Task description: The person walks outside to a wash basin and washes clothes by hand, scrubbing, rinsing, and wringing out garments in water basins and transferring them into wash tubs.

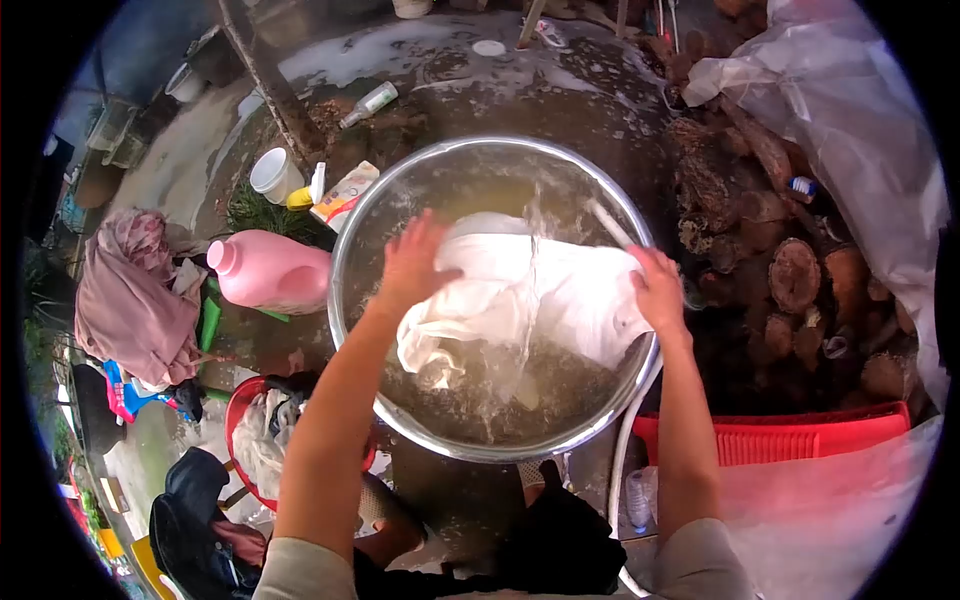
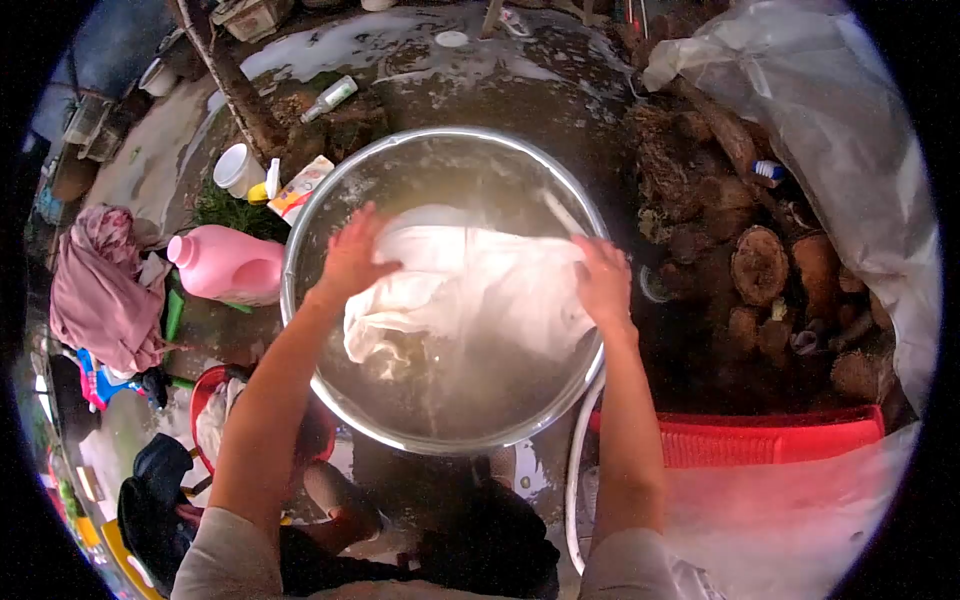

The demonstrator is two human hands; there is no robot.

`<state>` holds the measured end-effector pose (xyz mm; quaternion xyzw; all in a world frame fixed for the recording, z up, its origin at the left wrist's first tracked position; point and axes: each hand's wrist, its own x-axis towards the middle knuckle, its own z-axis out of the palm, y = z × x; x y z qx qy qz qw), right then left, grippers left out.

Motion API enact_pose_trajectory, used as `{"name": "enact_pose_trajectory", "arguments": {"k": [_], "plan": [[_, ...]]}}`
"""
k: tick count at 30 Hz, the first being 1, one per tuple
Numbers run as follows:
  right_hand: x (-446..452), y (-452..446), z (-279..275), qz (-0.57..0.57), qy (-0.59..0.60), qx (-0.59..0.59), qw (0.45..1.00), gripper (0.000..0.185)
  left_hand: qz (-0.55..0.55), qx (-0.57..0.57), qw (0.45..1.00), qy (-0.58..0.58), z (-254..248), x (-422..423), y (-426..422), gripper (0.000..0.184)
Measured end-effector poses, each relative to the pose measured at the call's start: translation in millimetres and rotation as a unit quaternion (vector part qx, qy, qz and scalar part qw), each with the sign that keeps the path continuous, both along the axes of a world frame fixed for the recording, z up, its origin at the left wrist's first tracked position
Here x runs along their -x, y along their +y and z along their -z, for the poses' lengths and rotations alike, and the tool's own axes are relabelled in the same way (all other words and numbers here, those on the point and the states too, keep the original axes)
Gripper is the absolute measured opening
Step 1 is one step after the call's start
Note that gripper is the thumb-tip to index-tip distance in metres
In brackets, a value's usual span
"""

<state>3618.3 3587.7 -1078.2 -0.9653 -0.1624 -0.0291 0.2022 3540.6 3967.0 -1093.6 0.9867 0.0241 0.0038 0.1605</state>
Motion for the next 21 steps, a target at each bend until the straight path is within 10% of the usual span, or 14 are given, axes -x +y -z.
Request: {"name": "enact_pose_trajectory", "arguments": {"k": [5,12,15,17,21], "plan": [[26,45,53,-0.051,0.189,0.223,0.955,0.075,0.077,-0.134,0.983,0.102,65,5,-54,0.121],[96,57,133,-0.204,0.091,0.498,0.838,0.074,-0.011,-0.101,0.962,0.255,114,53,-46,0.111],[104,67,144,-0.205,0.186,0.424,0.862,0.067,0.065,-0.197,0.894,0.397,182,73,-33,0.089],[107,72,162,-0.162,0.255,0.332,0.893,0.063,0.048,-0.233,0.926,0.292,249,99,-27,0.073],[114,67,178,-0.095,0.392,0.172,0.899,0.056,0.017,-0.142,0.927,0.347,183,121,-28,0.057]]}}
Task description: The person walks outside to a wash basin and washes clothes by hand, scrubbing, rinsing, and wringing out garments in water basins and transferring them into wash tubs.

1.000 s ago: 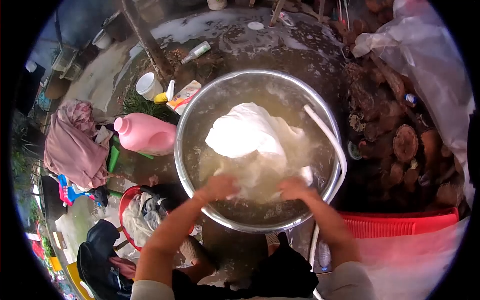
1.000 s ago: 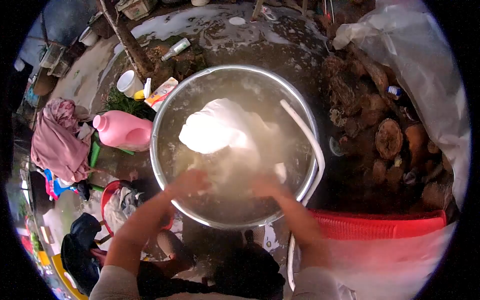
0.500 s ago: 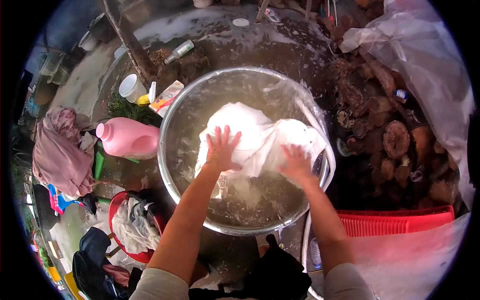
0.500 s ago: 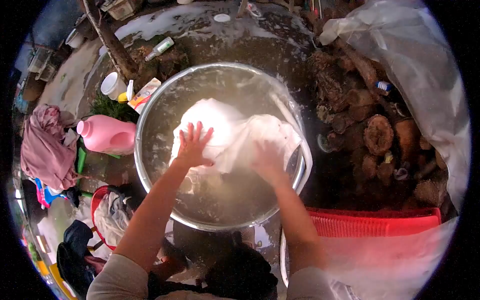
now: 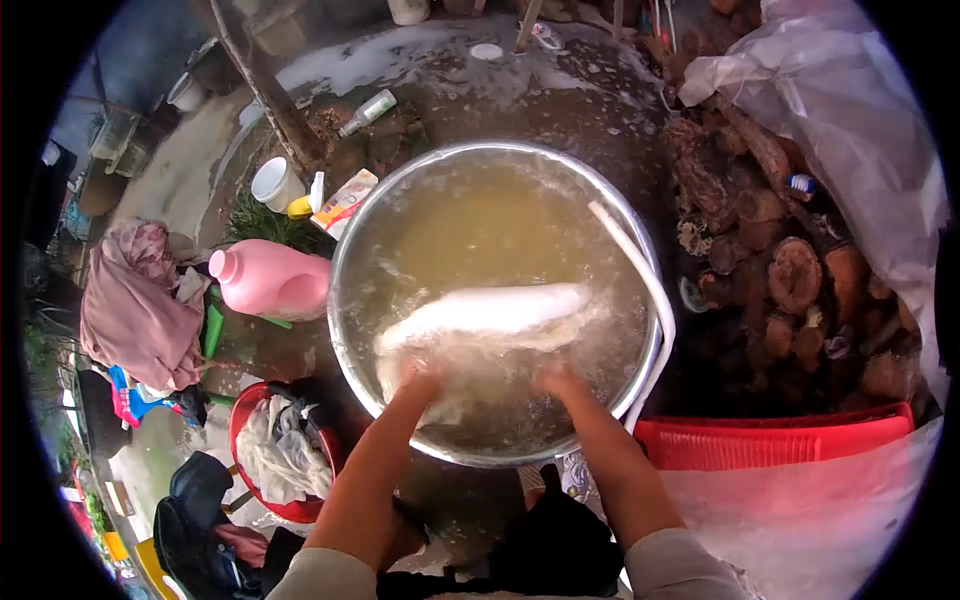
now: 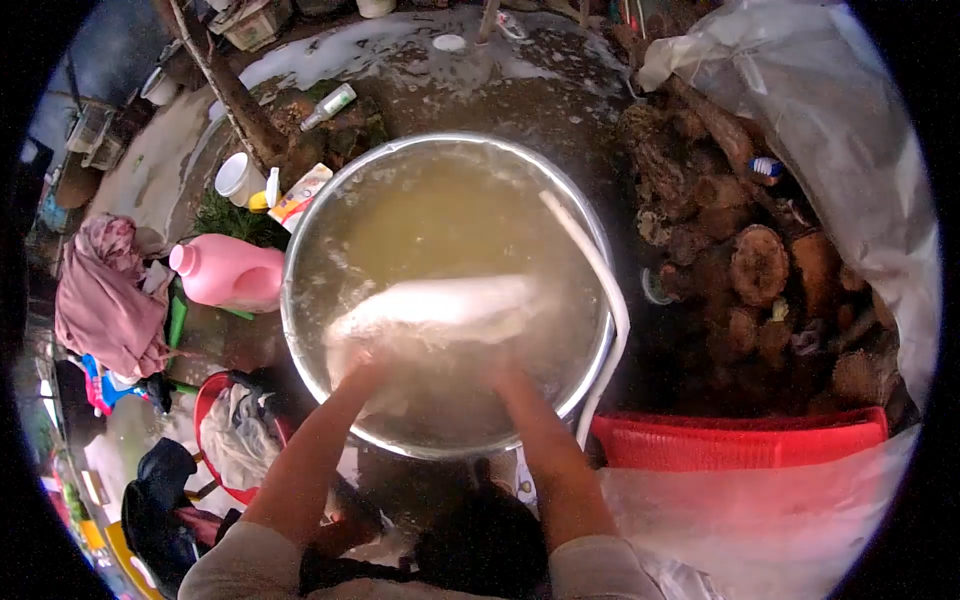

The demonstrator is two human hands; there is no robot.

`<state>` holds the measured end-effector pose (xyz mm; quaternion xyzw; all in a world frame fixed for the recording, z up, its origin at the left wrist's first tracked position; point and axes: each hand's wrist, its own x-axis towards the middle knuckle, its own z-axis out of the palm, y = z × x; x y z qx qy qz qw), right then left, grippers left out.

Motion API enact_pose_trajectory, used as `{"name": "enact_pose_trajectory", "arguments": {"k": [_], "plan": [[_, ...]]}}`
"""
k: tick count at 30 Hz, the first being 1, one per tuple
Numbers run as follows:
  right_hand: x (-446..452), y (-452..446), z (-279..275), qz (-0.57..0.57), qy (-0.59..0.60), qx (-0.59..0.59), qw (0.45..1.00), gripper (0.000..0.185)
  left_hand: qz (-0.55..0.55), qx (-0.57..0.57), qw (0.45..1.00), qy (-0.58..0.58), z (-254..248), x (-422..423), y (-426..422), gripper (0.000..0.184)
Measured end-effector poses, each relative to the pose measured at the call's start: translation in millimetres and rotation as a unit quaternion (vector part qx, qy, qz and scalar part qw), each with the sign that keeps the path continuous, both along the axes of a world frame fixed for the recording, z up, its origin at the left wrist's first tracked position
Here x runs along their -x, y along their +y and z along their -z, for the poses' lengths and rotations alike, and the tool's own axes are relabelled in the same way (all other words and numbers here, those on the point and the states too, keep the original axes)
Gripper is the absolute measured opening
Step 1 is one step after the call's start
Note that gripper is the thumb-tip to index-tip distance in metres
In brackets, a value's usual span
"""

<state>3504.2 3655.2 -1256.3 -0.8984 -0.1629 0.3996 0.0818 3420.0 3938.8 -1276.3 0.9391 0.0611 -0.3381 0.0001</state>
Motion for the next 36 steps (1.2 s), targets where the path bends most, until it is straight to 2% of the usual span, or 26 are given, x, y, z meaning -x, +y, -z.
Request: {"name": "enact_pose_trajectory", "arguments": {"k": [3,5,6,7,8,10,11,13,14,16,17,19,20,21,22,24,26,28,29,30,31,34,35,36], "plan": [[2,-5,-20,0.134,0.107,-0.109,0.979,0.053,-0.059,0.043,0.995,-0.062,-52,11,5,0.046],[7,-7,-34,0.271,0.183,-0.226,0.918,0.053,-0.089,0.074,0.982,-0.151,-91,10,5,0.039],[10,-10,-34,0.338,0.214,-0.304,0.864,0.054,-0.095,0.094,0.971,-0.200,-115,6,2,0.036],[10,-11,-18,0.441,0.286,-0.387,0.758,0.049,-0.104,0.121,0.955,-0.252,-143,3,-2,0.035],[7,-10,-25,0.464,0.352,-0.471,0.662,0.045,-0.076,0.139,0.939,-0.305,-161,-1,-6,0.037],[-10,-7,-50,0.480,0.461,-0.608,0.433,0.037,-0.021,0.175,0.897,-0.405,-190,-7,-13,0.042],[-15,-2,-49,0.521,0.418,-0.606,0.432,0.035,0.021,0.185,0.871,-0.455,-206,-10,-20,0.051],[-27,11,-46,0.597,0.328,-0.595,0.426,0.031,0.074,0.197,0.859,-0.466,-234,-7,-36,0.057],[-36,12,-50,0.617,0.282,-0.587,0.442,0.030,0.099,0.209,0.854,-0.465,-242,-2,-43,0.058],[-48,10,-85,0.651,0.187,-0.566,0.469,0.028,0.201,0.225,0.833,-0.464,-220,12,-48,0.068],[-49,1,-92,0.605,0.146,-0.609,0.492,0.027,0.267,0.189,0.866,-0.379,-192,24,-47,0.070],[-54,-16,-111,0.527,0.052,-0.662,0.531,0.025,0.323,0.195,0.872,-0.311,-177,39,-53,0.067],[-54,-21,-117,0.556,0.002,-0.641,0.529,0.025,0.351,0.199,0.873,-0.275,-169,42,-56,0.066],[-50,-30,-133,0.510,-0.013,-0.620,0.597,0.033,0.354,0.160,0.889,-0.240,-150,44,-51,0.066],[-43,-40,-146,0.461,-0.028,-0.592,0.660,0.042,0.258,0.248,0.892,-0.275,-125,39,-40,0.072],[-34,-47,-145,0.363,-0.127,-0.533,0.754,0.037,0.023,0.154,0.945,-0.287,-95,22,-24,0.075],[-26,-48,-138,0.241,-0.232,-0.437,0.835,0.035,0.023,0.087,0.957,-0.275,-104,3,-31,0.069],[-16,-29,-140,0.039,-0.289,-0.277,0.916,0.046,0.061,0.041,0.962,-0.264,-103,-8,-42,0.067],[-10,-18,-136,-0.008,-0.225,-0.243,0.943,0.052,0.101,0.027,0.961,-0.255,-96,-11,-45,0.068],[-4,0,-138,0.000,-0.115,-0.132,0.985,0.056,0.138,0.011,0.960,-0.244,-87,-10,-48,0.069],[6,-12,-70,-0.062,-0.204,-0.181,0.960,0.056,0.144,0.006,0.952,-0.269,-75,-11,-46,0.059],[5,-5,-57,-0.077,-0.221,-0.106,0.966,0.051,0.064,-0.042,0.997,-0.019,-60,-27,-36,0.043],[6,-3,-54,-0.078,-0.225,-0.080,0.968,0.050,0.076,-0.082,0.976,-0.185,-33,-12,-26,0.030],[9,-1,-51,-0.079,-0.227,-0.054,0.969,0.049,0.038,-0.056,0.990,-0.127,-42,-16,-20,0.031]]}}
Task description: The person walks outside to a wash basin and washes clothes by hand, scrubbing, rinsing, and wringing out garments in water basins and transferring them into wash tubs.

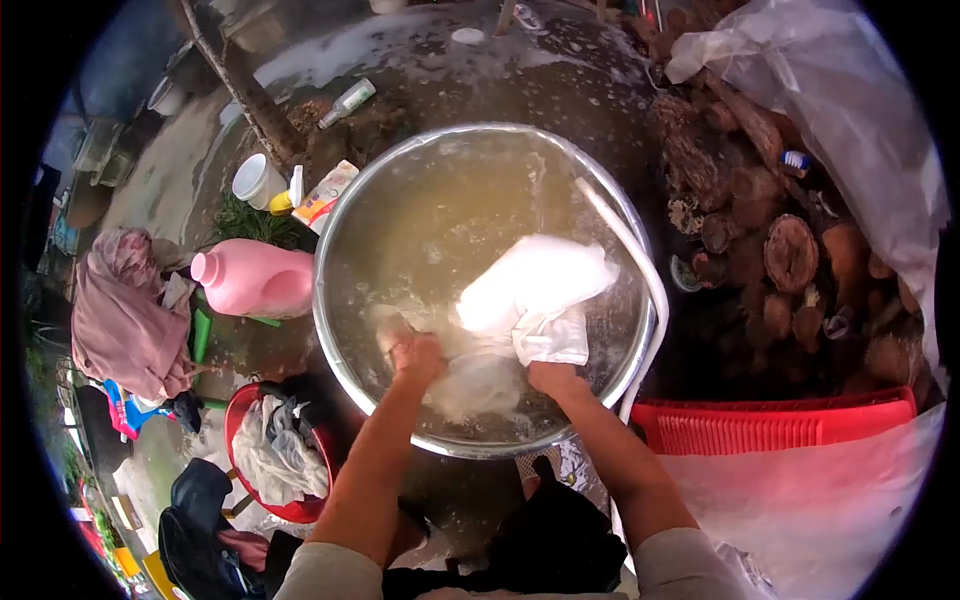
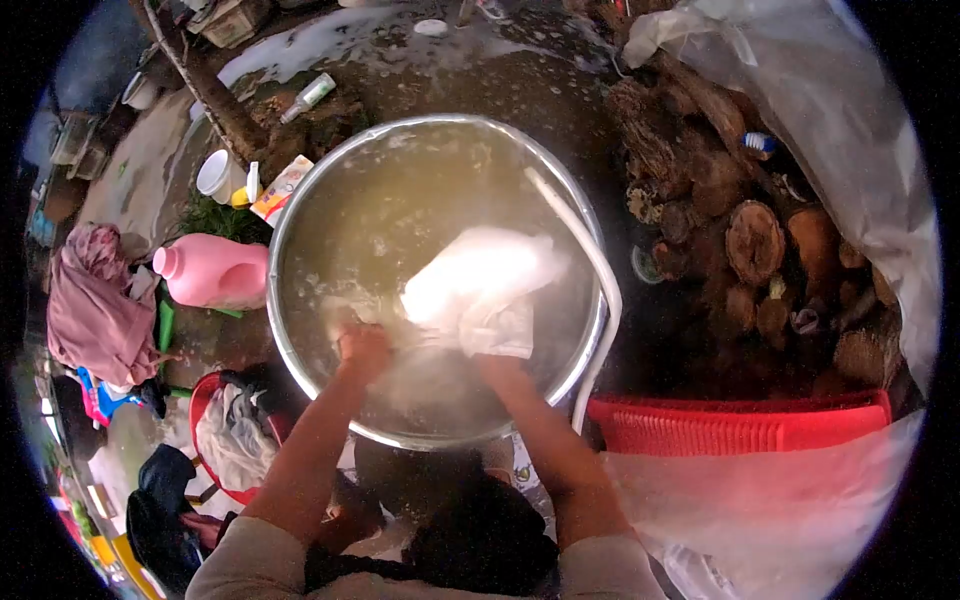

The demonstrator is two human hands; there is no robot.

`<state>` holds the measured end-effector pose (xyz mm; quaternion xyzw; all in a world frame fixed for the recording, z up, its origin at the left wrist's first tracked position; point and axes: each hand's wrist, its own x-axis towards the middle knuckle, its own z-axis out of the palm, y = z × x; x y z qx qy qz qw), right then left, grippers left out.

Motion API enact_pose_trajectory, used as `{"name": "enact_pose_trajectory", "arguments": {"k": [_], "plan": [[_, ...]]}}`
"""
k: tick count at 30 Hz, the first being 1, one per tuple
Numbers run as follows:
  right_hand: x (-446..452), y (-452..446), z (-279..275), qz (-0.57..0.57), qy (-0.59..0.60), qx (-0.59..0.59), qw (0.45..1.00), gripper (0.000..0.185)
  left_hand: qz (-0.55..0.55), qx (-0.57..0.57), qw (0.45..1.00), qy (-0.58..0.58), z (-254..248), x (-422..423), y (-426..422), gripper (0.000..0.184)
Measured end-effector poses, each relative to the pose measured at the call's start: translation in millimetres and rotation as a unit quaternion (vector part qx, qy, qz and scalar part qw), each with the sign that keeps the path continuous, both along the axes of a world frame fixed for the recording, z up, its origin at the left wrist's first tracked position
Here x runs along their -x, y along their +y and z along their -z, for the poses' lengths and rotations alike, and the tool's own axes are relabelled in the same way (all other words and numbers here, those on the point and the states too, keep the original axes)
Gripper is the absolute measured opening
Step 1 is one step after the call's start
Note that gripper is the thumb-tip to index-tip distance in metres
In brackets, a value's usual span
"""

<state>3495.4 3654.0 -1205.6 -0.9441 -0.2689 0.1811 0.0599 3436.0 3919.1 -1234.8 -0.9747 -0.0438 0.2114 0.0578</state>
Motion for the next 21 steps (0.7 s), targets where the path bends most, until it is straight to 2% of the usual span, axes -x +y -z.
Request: {"name": "enact_pose_trajectory", "arguments": {"k": [2,3,5,6,8,10,11,12,13,14,15,16,18,19,20,21], "plan": [[6,6,8,0.007,-0.008,0.045,0.999,0.048,-0.081,0.051,0.989,0.114,-39,-13,14,0.032],[8,3,24,0.036,0.037,-0.007,0.999,0.049,-0.081,0.041,0.994,0.055,-49,-8,22,0.035],[11,-14,56,0.097,0.128,-0.112,0.981,0.051,-0.148,0.082,0.986,0.010,-91,-9,38,0.038],[2,-18,30,0.132,0.261,-0.074,0.954,0.050,-0.180,0.108,0.978,-0.012,-102,-14,44,0.040],[-5,-28,-38,0.180,0.275,-0.068,0.942,0.048,-0.286,0.164,0.943,-0.041,-103,-27,100,0.042],[8,-80,5,0.214,0.096,-0.157,0.959,0.045,-0.346,0.210,0.904,-0.140,-115,-39,149,0.041],[0,-94,-13,0.319,0.176,-0.229,0.903,0.043,-0.344,0.162,0.910,-0.166,-133,-42,149,0.041],[-6,-101,-44,0.416,0.254,-0.295,0.822,0.042,-0.341,0.113,0.914,-0.190,-156,-44,147,0.042],[-5,-104,-62,0.444,0.226,-0.339,0.798,0.040,-0.259,0.038,0.941,-0.213,-166,-44,137,0.046],[-7,-107,-83,0.468,0.194,-0.381,0.773,0.040,-0.159,0.019,0.963,-0.219,-157,-46,134,0.052],[-3,-86,-127,0.421,0.158,-0.460,0.765,0.036,-0.060,0.000,0.973,-0.221,-137,-48,134,0.059],[-1,-75,-127,0.400,0.147,-0.479,0.767,0.035,0.039,-0.020,0.974,-0.220,-120,-47,133,0.065],[1,-62,-125,0.354,0.126,-0.517,0.769,0.034,0.048,0.003,0.976,-0.213,-102,-57,86,0.085],[1,-57,-110,0.342,0.142,-0.549,0.749,0.035,-0.012,0.019,0.986,-0.164,-90,-58,66,0.094],[1,-51,-112,0.324,0.129,-0.557,0.754,0.036,-0.073,0.036,0.990,-0.118,-76,-58,48,0.102],[0,-53,-108,0.348,0.147,-0.559,0.738,0.036,-0.106,0.089,0.983,-0.118,-55,-51,29,0.107]]}}
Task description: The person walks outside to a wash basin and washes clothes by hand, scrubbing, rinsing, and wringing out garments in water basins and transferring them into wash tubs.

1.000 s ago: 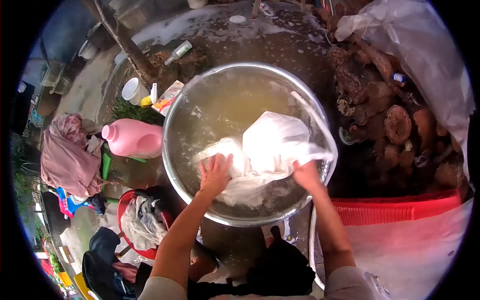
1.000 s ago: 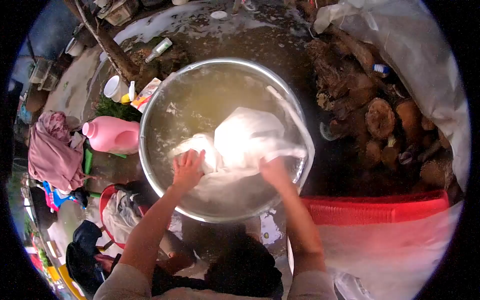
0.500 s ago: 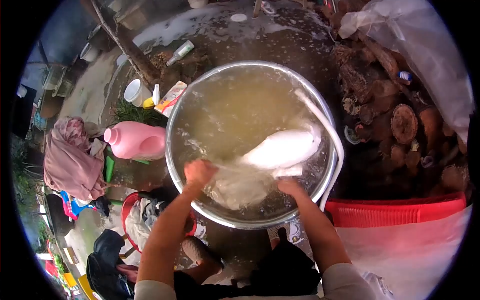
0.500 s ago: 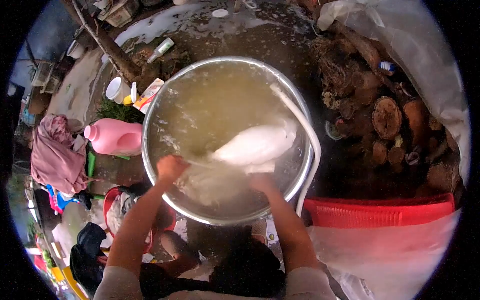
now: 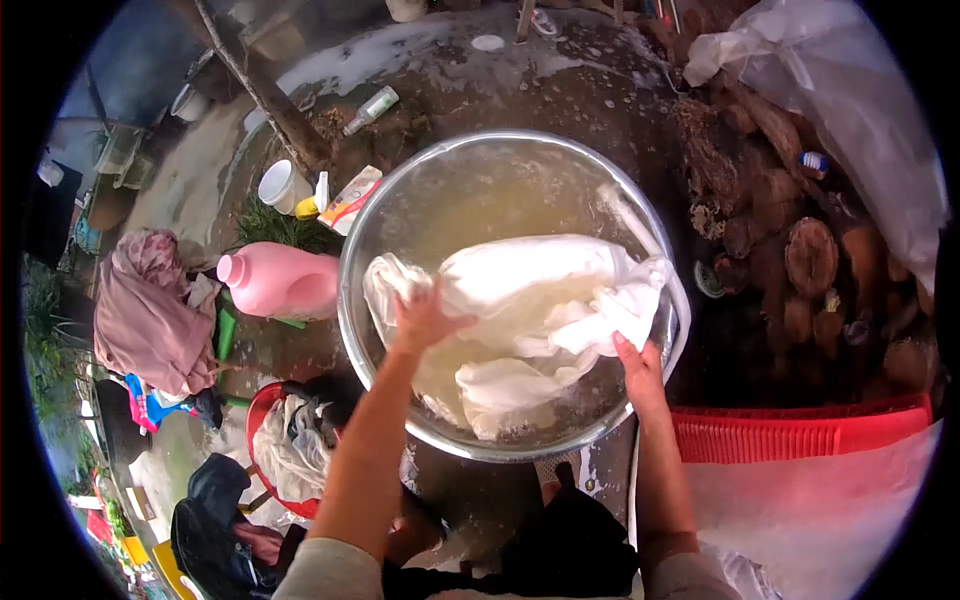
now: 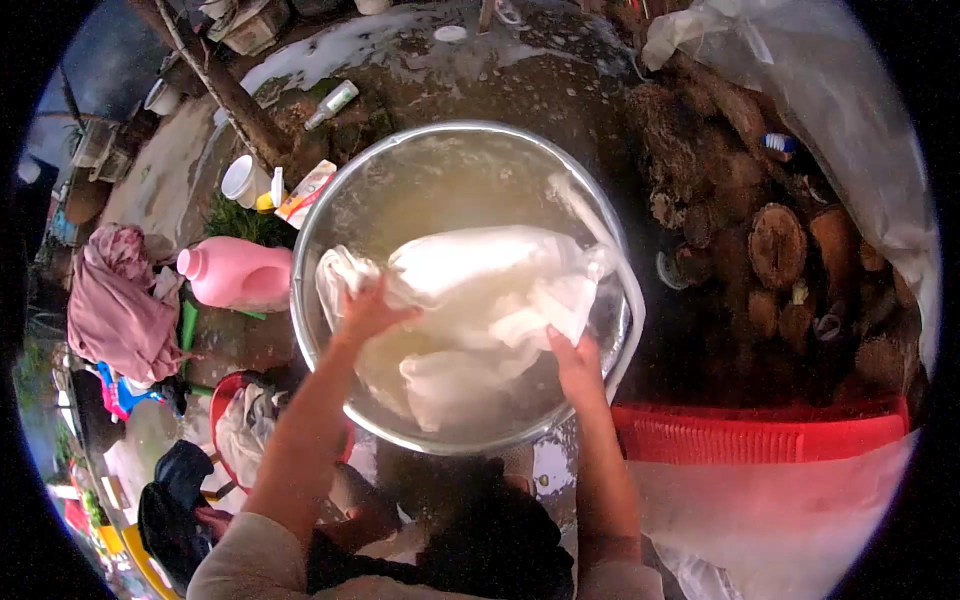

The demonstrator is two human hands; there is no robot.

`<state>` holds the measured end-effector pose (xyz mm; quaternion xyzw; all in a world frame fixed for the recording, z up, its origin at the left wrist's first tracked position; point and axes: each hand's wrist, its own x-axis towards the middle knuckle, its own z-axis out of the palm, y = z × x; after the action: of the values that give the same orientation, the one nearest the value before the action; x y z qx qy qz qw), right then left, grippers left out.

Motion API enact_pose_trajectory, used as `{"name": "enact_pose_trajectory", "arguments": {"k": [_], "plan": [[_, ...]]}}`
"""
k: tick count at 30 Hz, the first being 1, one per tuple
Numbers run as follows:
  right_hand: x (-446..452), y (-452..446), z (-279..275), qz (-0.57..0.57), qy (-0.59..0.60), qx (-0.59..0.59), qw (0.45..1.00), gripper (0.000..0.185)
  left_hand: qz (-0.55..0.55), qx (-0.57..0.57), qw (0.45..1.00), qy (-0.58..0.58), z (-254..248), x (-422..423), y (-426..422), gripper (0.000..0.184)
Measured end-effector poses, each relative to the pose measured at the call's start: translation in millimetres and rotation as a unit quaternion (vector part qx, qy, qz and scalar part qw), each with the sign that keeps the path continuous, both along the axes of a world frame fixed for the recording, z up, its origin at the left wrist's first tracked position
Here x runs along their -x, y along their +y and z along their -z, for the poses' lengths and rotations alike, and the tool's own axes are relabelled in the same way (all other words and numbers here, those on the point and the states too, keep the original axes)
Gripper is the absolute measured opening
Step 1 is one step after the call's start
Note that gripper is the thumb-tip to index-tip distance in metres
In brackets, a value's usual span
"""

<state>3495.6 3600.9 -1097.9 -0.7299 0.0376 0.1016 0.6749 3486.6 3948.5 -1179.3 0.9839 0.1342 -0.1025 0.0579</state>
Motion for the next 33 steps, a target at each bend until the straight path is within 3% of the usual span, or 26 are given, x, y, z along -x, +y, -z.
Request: {"name": "enact_pose_trajectory", "arguments": {"k": [1,4,7,8,9,11,13,14,17,18,19,20,21,23,25,26,27,28,29,31,33], "plan": [[-1,-5,7,0.014,0.032,-0.011,0.999,0.036,-0.026,0.060,0.998,-0.001,15,6,-17,0.111],[-1,-18,25,0.042,0.158,-0.027,0.986,0.041,-0.009,0.339,0.939,0.063,-6,8,-45,0.115],[1,-17,76,-0.121,0.170,0.254,0.945,0.044,0.107,0.092,0.986,0.091,-31,35,-107,0.104],[16,-4,102,-0.071,-0.003,0.233,0.970,0.044,0.108,0.085,0.986,0.095,-25,43,-115,0.100],[19,-2,130,-0.122,0.048,0.308,0.942,0.045,0.107,0.079,0.986,0.098,-14,51,-121,0.095],[23,8,134,-0.237,0.055,0.396,0.886,0.049,0.074,0.065,0.992,0.076,26,69,-123,0.087],[26,12,116,-0.270,0.128,0.381,0.875,0.051,0.014,0.045,0.999,0.028,77,88,-102,0.080],[28,12,103,-0.285,0.164,0.372,0.868,0.052,0.001,0.078,0.994,0.074,65,88,-92,0.078],[49,4,64,-0.202,0.193,0.230,0.932,0.045,-0.064,0.148,0.973,0.164,27,75,-61,0.069],[59,-12,114,-0.197,0.221,0.109,0.949,0.039,-0.102,0.154,0.968,0.170,27,77,-49,0.066],[62,-19,116,-0.199,0.221,0.149,0.943,0.038,-0.139,0.158,0.962,0.174,23,78,-43,0.062],[65,-23,115,-0.201,0.220,0.188,0.936,0.037,-0.169,0.161,0.972,0.038,-4,93,-47,0.054],[69,-22,111,-0.203,0.218,0.226,0.927,0.036,-0.169,0.201,0.965,0.007,-8,95,-35,0.052],[67,-5,47,-0.233,0.125,0.304,0.915,0.037,-0.174,0.285,0.941,-0.054,-13,97,-4,0.048],[71,5,18,-0.229,0.012,0.339,0.912,0.042,-0.153,0.365,0.907,-0.142,-100,81,-13,0.043],[69,10,23,-0.244,-0.033,0.314,0.917,0.066,-0.128,0.348,0.912,-0.172,-150,75,-22,0.040],[69,22,-10,-0.287,-0.064,0.339,0.894,0.093,-0.106,0.331,0.916,-0.201,-185,71,-31,0.038],[69,29,-9,-0.305,-0.075,0.317,0.895,0.111,-0.101,0.374,0.886,-0.254,-199,68,-34,0.036],[68,40,-31,-0.320,-0.101,0.300,0.893,0.114,-0.093,0.414,0.851,-0.308,-213,65,-38,0.034],[65,73,-67,-0.350,-0.174,0.273,0.879,0.118,-0.020,0.391,0.860,-0.327,-303,79,-65,0.029],[55,104,-46,-0.373,-0.183,0.194,0.889,0.103,0.046,0.413,0.831,-0.370,-360,95,-87,0.024]]}}
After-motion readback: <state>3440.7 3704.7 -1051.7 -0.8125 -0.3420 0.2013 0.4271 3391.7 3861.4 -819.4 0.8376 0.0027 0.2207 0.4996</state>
